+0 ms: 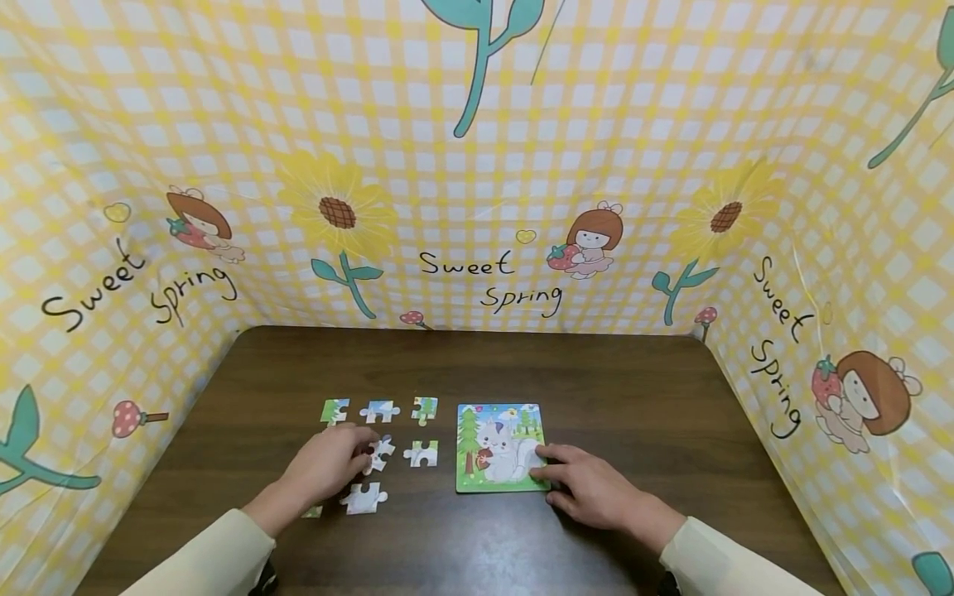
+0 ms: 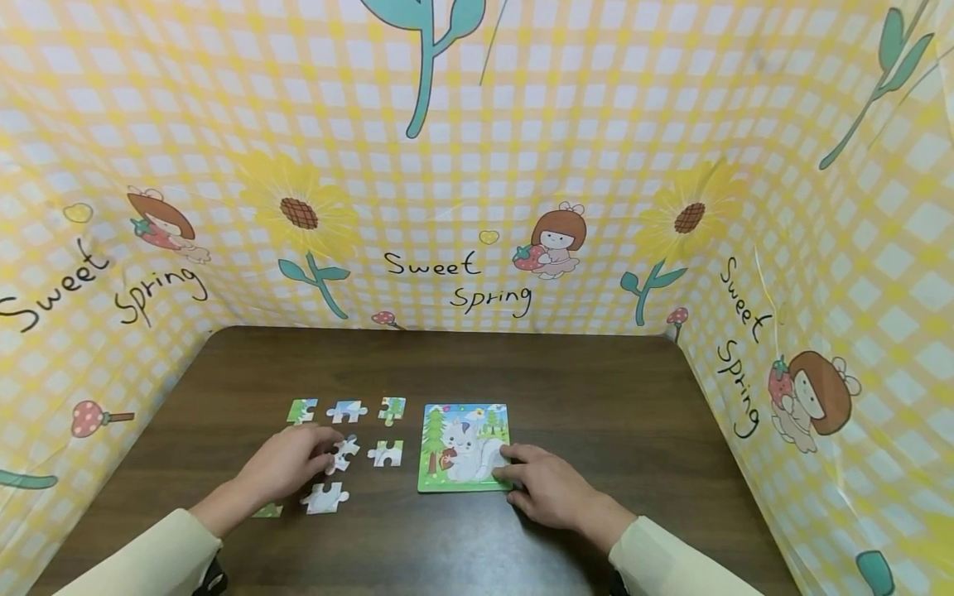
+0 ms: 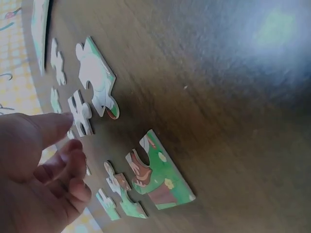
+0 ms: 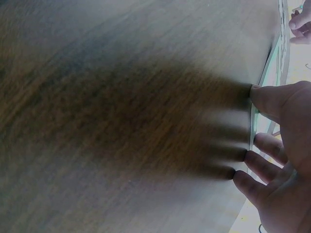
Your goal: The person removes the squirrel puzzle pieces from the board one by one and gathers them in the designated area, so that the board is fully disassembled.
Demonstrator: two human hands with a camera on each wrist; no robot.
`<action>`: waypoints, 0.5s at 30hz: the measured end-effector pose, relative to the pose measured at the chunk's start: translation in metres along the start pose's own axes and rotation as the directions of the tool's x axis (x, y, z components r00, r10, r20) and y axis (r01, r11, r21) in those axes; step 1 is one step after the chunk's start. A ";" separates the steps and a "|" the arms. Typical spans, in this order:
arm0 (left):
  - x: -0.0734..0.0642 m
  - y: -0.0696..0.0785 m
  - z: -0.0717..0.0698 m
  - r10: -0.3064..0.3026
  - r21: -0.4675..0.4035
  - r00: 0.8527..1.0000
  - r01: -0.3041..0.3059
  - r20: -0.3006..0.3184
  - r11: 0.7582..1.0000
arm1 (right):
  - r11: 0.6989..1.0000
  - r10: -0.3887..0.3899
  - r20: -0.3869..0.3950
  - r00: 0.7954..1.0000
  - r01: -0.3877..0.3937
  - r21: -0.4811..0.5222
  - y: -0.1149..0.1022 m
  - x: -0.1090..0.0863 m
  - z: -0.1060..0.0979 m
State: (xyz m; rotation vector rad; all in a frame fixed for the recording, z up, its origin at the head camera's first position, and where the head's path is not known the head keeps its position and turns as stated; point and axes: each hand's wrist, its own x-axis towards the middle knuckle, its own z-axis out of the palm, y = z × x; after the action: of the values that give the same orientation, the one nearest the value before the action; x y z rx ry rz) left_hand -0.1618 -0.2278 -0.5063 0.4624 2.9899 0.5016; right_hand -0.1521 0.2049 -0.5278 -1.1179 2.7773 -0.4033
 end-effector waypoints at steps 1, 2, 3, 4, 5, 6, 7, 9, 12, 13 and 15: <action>0.001 0.000 0.001 0.007 0.028 1.000 -0.007 0.000 1.000 | 1.000 0.000 0.000 1.000 0.000 0.001 0.000 0.000 0.000; 0.002 0.000 0.002 0.010 0.051 1.000 -0.010 -0.001 0.999 | 1.000 -0.001 0.000 1.000 0.001 0.001 0.000 0.000 0.000; 0.003 -0.001 0.004 0.014 0.076 1.000 -0.014 -0.003 0.997 | 1.000 -0.001 -0.001 1.000 0.001 0.002 0.000 0.000 0.000; 0.003 0.000 0.005 0.014 0.093 1.000 -0.014 -0.002 0.996 | 1.000 -0.002 -0.002 1.000 0.002 0.003 0.000 0.000 0.001; 0.004 -0.001 0.006 0.010 0.107 1.000 -0.010 0.000 0.994 | 1.000 -0.003 -0.003 1.000 0.003 0.003 0.000 0.000 0.001; 0.004 -0.001 0.006 0.002 0.114 1.000 -0.002 0.002 0.993 | 1.000 -0.004 -0.004 1.000 0.004 0.003 0.000 0.000 0.001; 0.004 -0.001 0.007 -0.006 0.120 1.000 0.006 0.001 0.993 | 1.000 -0.004 -0.005 1.000 0.004 0.003 0.000 0.000 0.001; 0.004 -0.001 0.007 -0.022 0.131 1.000 0.021 0.002 0.991 | 1.000 -0.004 -0.008 1.000 0.004 0.001 0.000 0.000 0.001; 0.005 -0.001 0.006 -0.037 0.140 0.999 0.036 0.010 0.990 | 1.000 -0.006 -0.015 1.000 0.006 -0.002 0.001 0.000 0.002; 0.005 -0.001 0.006 -0.038 0.140 0.999 0.036 0.011 0.990 | 1.000 -0.006 -0.016 1.000 0.006 -0.004 0.001 0.000 0.002; 0.006 0.000 0.005 -0.035 0.135 0.999 0.034 0.011 0.990 | 1.000 -0.007 -0.020 1.000 0.007 -0.008 0.002 0.000 0.002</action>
State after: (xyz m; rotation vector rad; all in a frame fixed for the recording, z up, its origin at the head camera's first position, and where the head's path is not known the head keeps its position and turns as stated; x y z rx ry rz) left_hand -0.1672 -0.2242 -0.5111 0.4211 3.0260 0.2929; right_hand -0.1531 0.2055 -0.5301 -1.1316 2.7953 -0.4062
